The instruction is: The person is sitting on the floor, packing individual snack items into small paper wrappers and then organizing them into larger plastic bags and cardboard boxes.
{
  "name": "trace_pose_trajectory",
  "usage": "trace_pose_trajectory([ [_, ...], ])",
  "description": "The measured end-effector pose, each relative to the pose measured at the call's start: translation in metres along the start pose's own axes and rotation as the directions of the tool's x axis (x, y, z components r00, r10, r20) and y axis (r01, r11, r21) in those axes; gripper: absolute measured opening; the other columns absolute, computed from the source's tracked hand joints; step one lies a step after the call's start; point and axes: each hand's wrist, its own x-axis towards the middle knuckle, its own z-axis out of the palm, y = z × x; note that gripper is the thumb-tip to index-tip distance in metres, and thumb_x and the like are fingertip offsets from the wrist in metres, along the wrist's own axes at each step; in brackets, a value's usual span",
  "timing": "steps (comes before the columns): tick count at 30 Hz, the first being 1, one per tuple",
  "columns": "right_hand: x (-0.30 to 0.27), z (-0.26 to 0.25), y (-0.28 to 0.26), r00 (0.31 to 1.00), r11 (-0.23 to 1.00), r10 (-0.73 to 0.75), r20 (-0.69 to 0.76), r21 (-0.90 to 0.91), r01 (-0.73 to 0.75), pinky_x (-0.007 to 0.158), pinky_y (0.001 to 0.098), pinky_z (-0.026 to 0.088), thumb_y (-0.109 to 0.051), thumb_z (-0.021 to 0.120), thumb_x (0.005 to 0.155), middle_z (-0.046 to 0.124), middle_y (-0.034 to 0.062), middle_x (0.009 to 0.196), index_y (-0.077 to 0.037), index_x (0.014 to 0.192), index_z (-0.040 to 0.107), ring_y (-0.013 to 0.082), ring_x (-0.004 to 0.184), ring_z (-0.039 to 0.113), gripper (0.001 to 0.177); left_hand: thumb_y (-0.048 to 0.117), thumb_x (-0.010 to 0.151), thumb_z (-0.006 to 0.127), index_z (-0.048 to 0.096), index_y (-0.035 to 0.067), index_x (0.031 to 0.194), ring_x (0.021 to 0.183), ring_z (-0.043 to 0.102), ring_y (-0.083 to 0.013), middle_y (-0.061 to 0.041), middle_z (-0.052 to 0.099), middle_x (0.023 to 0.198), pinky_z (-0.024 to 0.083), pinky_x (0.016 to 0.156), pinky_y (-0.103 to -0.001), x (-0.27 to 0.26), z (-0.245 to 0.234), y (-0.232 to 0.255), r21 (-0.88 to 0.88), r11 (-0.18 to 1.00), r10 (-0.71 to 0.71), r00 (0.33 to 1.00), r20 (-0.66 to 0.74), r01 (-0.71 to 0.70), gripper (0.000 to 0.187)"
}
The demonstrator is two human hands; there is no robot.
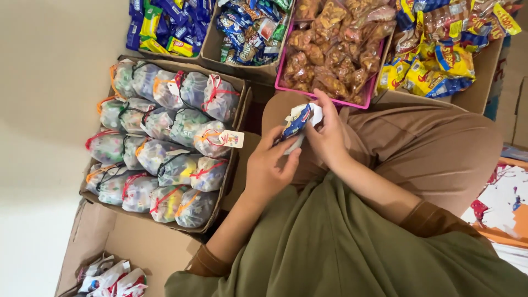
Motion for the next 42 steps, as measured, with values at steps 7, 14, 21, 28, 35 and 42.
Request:
trace_pose_trajectory([
  [7,0.001,0.001,0.002,0.999,0.999,0.039,0.015,-0.018,-0.038,0.08,0.0306,0.055,-0.005,0.072,0.081,0.064,0.0097,0.123,-0.019,0.158,0.042,0.0224,0.101,0.062,0.084,0.029,0.087,0.079,0.08,0.019,0.1,0.097,0.074,-0.0208,-0.004,0.073,0.113,0.06,0.086,-0.03,-0.001,0.005,-0.006,0.14,0.989,0.053,0.999,-0.008,-0.051,0.016],
  [14,-0.009,-0.008,-0.019,0.998,0.975,-0.023,0.062,-0.219,0.036,0.09,0.0379,0.05,-0.009,0.071,0.077,0.066,0.0042,0.125,-0.026,0.156,0.045,0.0269,0.113,0.061,0.085,0.022,0.087,0.071,0.074,0.012,0.08,0.105,0.063,-0.0275,-0.004,0.068,0.104,0.039,0.111,-0.054,0.005,0.005,-0.013,0.541,0.82,0.201,0.979,0.029,-0.184,0.012],
  [21,-0.006,-0.014,-0.014,0.985,0.982,-0.168,0.038,-0.078,0.171,0.088,0.0349,0.053,-0.015,0.072,0.094,0.069,0.0024,0.112,-0.021,0.118,0.078,0.0212,0.1,0.066,0.025,0.024,0.086,0.074,0.072,0.009,0.068,0.102,0.062,-0.0291,-0.005,0.068,0.092,0.029,0.116,-0.066,0.011,-0.002,-0.012,0.489,0.822,0.267,0.956,0.121,-0.291,0.023],
  [28,-0.002,-0.019,-0.007,0.963,0.959,-0.27,-0.021,-0.092,0.267,0.08,0.0334,0.051,-0.016,0.078,0.095,0.07,0.0041,0.106,-0.015,0.104,0.076,0.0221,0.092,0.064,0.01,0.026,0.086,0.077,0.065,0.011,0.062,0.091,0.067,-0.0258,-0.003,0.07,0.086,0.035,0.113,-0.064,0.014,0.003,-0.009,0.477,0.817,0.349,0.936,0.036,-0.323,0.03],
  [35,-0.013,-0.021,-0.027,0.928,0.927,-0.372,-0.014,-0.055,0.371,0.067,0.0324,0.048,-0.014,0.08,0.094,0.066,0.0048,0.096,-0.015,0.1,0.075,0.0187,0.071,0.057,0.008,0.036,0.086,0.076,0.061,0.015,0.115,0.069,0.067,-0.0201,-0.003,0.062,0.08,0.055,0.099,-0.043,0.009,0.015,-0.021,0.585,0.804,0.188,0.979,-0.081,-0.106,0.039],
  [42,-0.012,-0.02,-0.03,0.881,0.878,-0.472,0.034,-0.07,0.473,0.071,0.0287,0.051,-0.018,0.085,0.087,0.07,-0.0025,0.089,-0.019,0.093,0.079,0.0174,0.074,0.06,0.009,0.022,0.087,0.077,0.075,0.01,0.108,0.084,0.072,-0.0367,-0.008,0.069,0.108,0.063,0.076,-0.044,0.026,0.011,-0.021,0.389,0.915,-0.191,0.964,0.186,0.107,0.025],
])
